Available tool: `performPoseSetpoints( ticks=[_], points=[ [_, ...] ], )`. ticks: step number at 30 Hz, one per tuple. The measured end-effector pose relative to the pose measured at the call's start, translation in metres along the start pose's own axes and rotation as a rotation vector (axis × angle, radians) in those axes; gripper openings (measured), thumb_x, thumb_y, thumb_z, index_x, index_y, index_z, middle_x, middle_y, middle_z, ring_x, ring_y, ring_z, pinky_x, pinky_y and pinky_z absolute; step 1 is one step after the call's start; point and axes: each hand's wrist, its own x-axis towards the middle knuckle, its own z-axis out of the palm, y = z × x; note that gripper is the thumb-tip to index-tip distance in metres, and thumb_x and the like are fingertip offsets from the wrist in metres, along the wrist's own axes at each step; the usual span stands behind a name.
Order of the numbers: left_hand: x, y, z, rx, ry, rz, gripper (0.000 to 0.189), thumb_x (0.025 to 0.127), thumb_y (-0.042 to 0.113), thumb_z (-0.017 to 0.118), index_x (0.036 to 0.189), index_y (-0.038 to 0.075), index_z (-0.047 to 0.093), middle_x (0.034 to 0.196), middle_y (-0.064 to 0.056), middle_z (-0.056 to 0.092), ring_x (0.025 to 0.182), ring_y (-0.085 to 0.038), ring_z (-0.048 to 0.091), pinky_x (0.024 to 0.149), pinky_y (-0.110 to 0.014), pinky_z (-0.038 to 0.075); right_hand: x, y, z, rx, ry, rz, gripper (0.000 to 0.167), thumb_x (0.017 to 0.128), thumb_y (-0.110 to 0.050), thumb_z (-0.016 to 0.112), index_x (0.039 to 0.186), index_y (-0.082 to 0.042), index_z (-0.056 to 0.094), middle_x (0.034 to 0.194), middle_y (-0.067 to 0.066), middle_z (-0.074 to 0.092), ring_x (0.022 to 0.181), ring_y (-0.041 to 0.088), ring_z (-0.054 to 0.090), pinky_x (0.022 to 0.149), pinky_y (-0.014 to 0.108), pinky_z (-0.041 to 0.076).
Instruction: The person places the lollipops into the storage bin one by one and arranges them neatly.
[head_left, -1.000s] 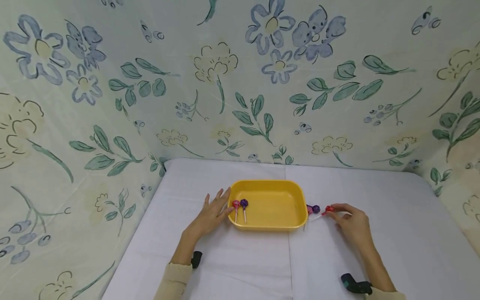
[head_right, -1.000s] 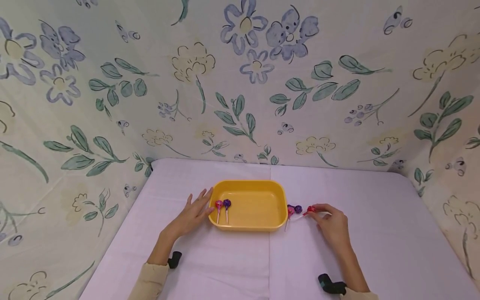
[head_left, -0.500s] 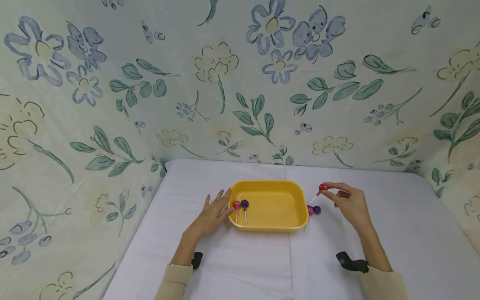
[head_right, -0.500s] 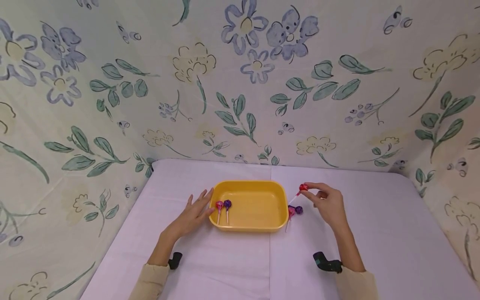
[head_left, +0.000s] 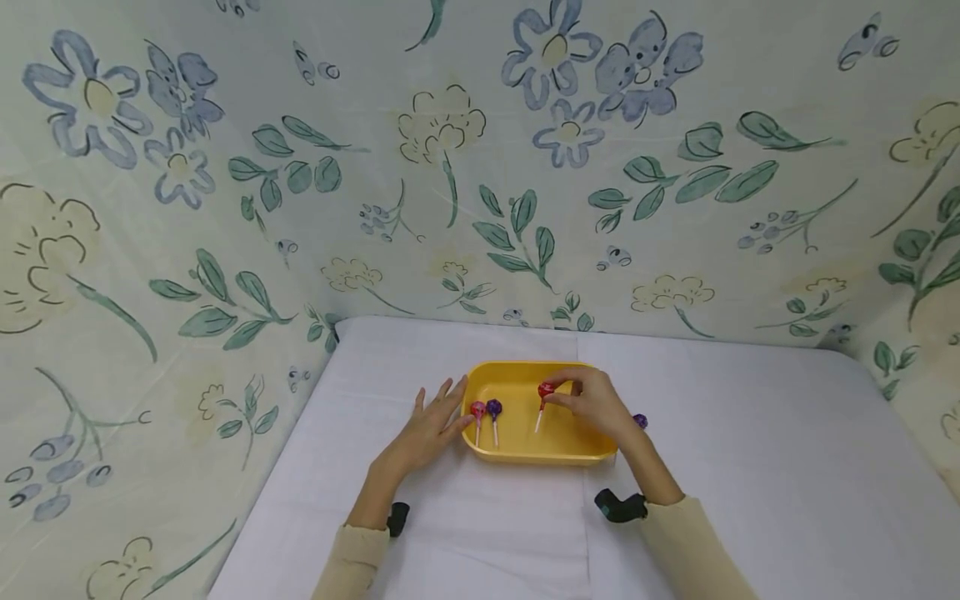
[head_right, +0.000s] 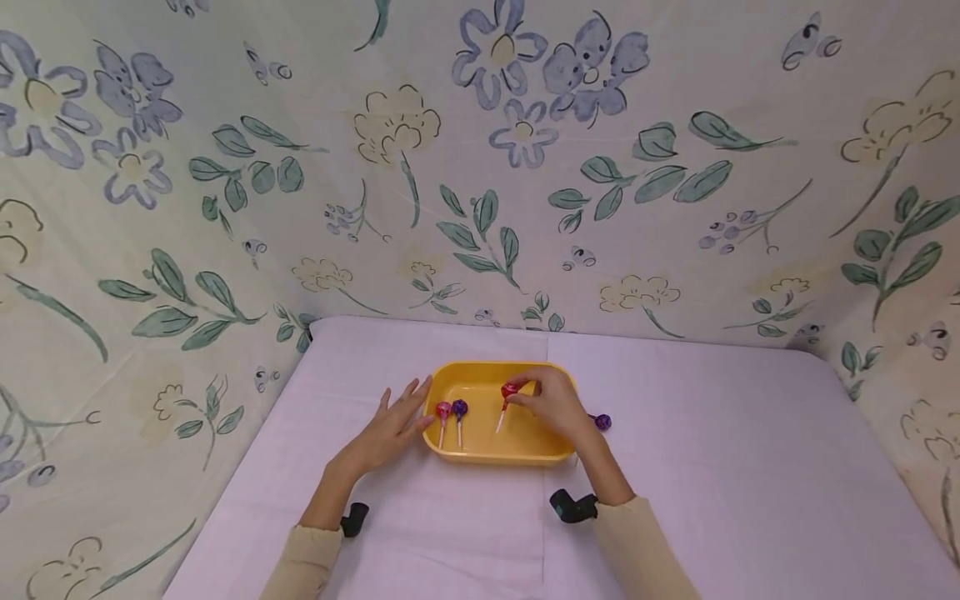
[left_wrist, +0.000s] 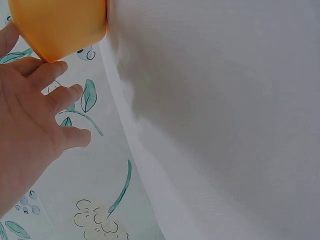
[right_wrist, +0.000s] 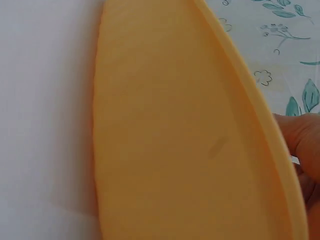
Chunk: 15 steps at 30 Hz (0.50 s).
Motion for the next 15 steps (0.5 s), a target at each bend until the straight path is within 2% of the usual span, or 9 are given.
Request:
performPoseSetpoints(
  ticks=[4, 7, 15],
  points=[
    [0.0, 0.0, 0.0, -0.004, 0.004, 0.006, 0.069, 0.11, 0.042, 0.047, 0.167, 0.015, 0.018, 0.173, -0.004, 0.022, 0.163, -0.03, 0.014, 0.129, -0.066, -0.003, 0.01, -0.003, 0.018, -0.001, -0.066, 0.011, 0.023, 0.087, -0.019, 0.084, 0.107, -0.009, 0.081, 0.101, 0.008, 0.078, 0.057, 0.015, 0.05, 0.049, 0.02, 0.04],
    [-0.001, 0.002, -0.001, -0.003, 0.004, 0.0, 0.07, 0.109, 0.043, 0.047, 0.167, 0.016, 0.018, 0.173, -0.004, 0.022, 0.163, -0.031, 0.015, 0.13, -0.065, -0.003, 0.017, -0.006, 0.029, -0.003, -0.102, 0.015, 0.02, 0.087, -0.02, 0.084, 0.105, -0.01, 0.081, 0.1, 0.006, 0.078, 0.063, 0.015, 0.05, 0.053, 0.02, 0.04],
    [0.002, 0.002, -0.002, 0.003, -0.008, -0.008, 0.07, 0.109, 0.046, 0.046, 0.167, 0.018, 0.017, 0.173, -0.002, 0.021, 0.163, -0.03, 0.014, 0.13, -0.065, -0.004, 0.027, -0.013, 0.048, -0.009, -0.119, 0.027, 0.014, 0.088, -0.015, 0.084, 0.101, -0.011, 0.082, 0.1, 0.002, 0.078, 0.083, 0.017, 0.057, 0.072, 0.024, 0.049]
  ],
)
